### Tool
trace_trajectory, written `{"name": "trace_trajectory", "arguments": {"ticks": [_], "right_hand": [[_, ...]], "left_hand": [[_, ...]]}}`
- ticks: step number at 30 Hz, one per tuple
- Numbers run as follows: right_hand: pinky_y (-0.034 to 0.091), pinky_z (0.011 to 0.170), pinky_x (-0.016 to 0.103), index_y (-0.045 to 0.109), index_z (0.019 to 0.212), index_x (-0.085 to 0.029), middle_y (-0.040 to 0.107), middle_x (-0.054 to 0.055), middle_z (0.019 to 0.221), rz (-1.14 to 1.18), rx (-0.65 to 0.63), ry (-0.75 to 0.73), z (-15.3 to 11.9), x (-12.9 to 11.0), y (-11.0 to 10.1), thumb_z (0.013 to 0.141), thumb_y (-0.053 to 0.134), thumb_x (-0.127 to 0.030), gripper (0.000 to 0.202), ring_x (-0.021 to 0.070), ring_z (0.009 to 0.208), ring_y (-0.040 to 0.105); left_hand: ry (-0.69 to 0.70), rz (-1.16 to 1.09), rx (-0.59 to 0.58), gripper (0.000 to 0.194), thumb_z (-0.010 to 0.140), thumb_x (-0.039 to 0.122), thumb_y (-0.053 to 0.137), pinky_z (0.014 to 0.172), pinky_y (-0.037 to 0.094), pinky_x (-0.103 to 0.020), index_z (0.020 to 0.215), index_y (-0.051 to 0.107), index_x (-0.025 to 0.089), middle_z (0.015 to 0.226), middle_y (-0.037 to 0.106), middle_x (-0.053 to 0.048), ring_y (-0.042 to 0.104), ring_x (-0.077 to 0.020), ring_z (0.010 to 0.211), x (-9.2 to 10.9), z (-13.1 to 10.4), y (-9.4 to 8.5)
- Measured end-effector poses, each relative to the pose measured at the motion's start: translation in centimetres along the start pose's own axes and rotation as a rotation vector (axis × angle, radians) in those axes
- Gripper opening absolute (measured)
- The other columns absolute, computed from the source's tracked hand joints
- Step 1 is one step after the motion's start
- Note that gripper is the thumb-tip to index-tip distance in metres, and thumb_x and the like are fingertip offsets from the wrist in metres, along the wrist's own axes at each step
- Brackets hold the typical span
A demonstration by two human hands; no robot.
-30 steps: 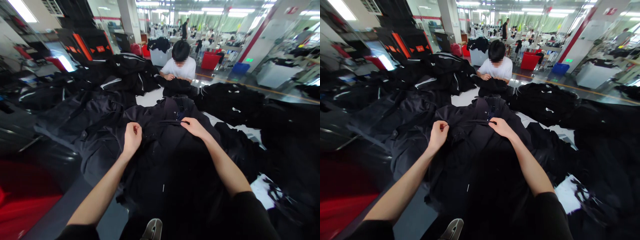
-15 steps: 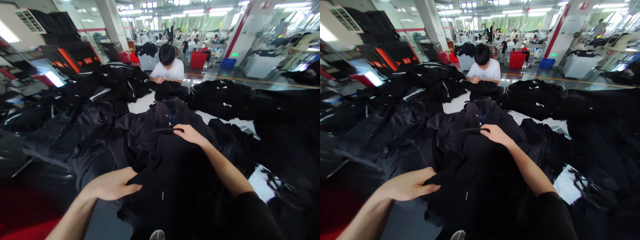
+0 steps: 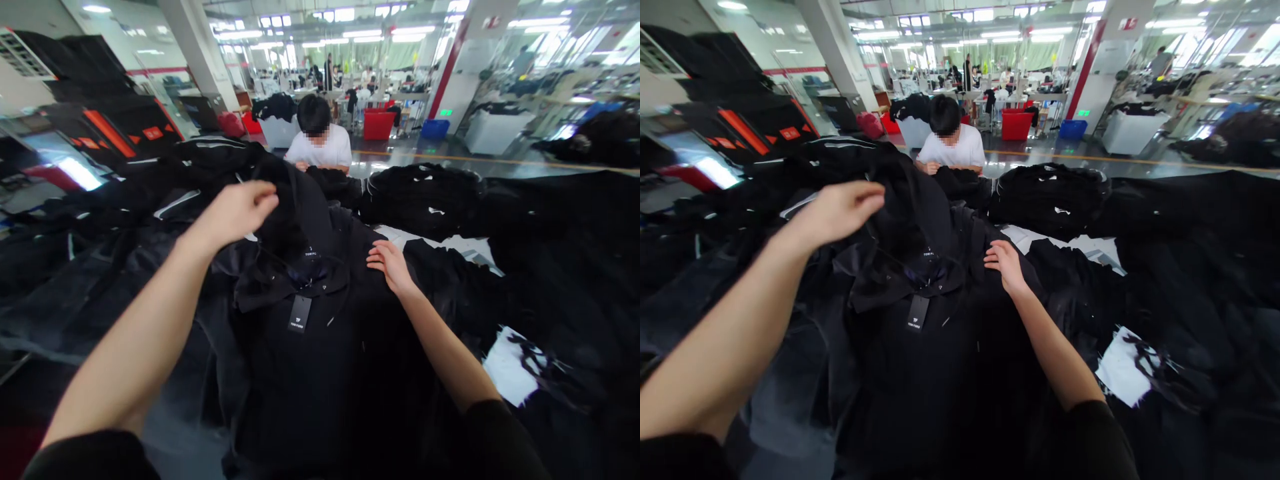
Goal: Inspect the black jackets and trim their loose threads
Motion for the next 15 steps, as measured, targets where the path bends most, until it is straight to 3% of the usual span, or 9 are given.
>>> {"name": "trace_trajectory", "arguments": {"ticks": [2,4,6,9,12,15], "right_hand": [[0.056,0.059,0.025,0.058,0.096,-0.019,0.064,0.003,0.082,-0.013,-0.076,0.093,-1.2,1.8,-0.1,0.084,0.055,-0.035,0.020,0.0130,0.067,0.065],[0.055,0.054,0.023,0.059,0.093,-0.017,0.065,0.004,0.079,-0.067,-0.136,0.140,-2.6,3.4,0.5,0.086,0.055,-0.035,0.019,0.0127,0.064,0.065],[0.053,0.047,0.020,0.059,0.094,-0.017,0.065,0.004,0.079,-0.152,-0.176,0.158,-3.7,4.6,2.1,0.086,0.059,-0.035,0.020,0.0121,0.061,0.064],[0.052,0.042,0.022,0.056,0.102,-0.017,0.064,0.005,0.083,-0.169,-0.244,0.276,-4.6,6.4,5.1,0.085,0.065,-0.040,0.030,0.0152,0.063,0.067],[0.059,0.051,0.030,0.055,0.100,-0.016,0.066,0.008,0.088,0.008,-0.321,0.446,-5.3,7.8,7.7,0.089,0.060,-0.046,0.032,0.0196,0.069,0.071],[0.060,0.060,0.030,0.058,0.090,-0.013,0.070,0.013,0.091,0.120,-0.409,0.509,-5.8,8.6,9.2,0.092,0.055,-0.046,0.033,0.0193,0.075,0.071]], "left_hand": [[-0.116,-0.007,-0.032,0.024,0.089,0.032,0.056,0.081,0.054,-0.037,0.103,0.067,0.016,0.093,0.070,-0.004,0.067,-0.0203,0.083,-1.6,-4.3,3.7],[-0.133,-0.020,-0.055,0.019,0.087,0.025,0.053,0.077,0.054,-0.035,0.097,0.066,0.016,0.090,0.069,-0.006,0.066,-0.0205,0.080,-1.9,-8.5,7.3],[-0.023,-0.069,-0.097,0.023,0.087,0.021,0.049,0.085,0.052,-0.037,0.105,0.063,0.018,0.103,0.067,-0.009,0.064,-0.0225,0.095,-0.9,-11.6,10.5],[0.181,-0.004,-0.213,0.041,0.081,0.017,0.054,0.099,0.043,-0.049,0.122,0.058,0.022,0.119,0.064,-0.012,0.057,-0.0293,0.115,1.6,-14.1,14.5],[0.251,0.149,-0.299,0.038,0.071,0.008,0.058,0.101,0.034,-0.061,0.106,0.065,0.020,0.094,0.070,-0.014,0.062,-0.0337,0.099,2.6,-14.7,16.6],[0.254,0.183,-0.400,0.017,0.075,0.011,0.054,0.094,0.040,-0.056,0.081,0.067,0.020,0.071,0.068,-0.009,0.065,-0.0278,0.078,2.1,-14.7,15.2]]}}
Point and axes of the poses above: each hand's wrist, its own z-axis towards the middle knuckle, its own y-axis out of the palm, x = y × z, the point moved 6 cm from there along z, towards the middle knuckle
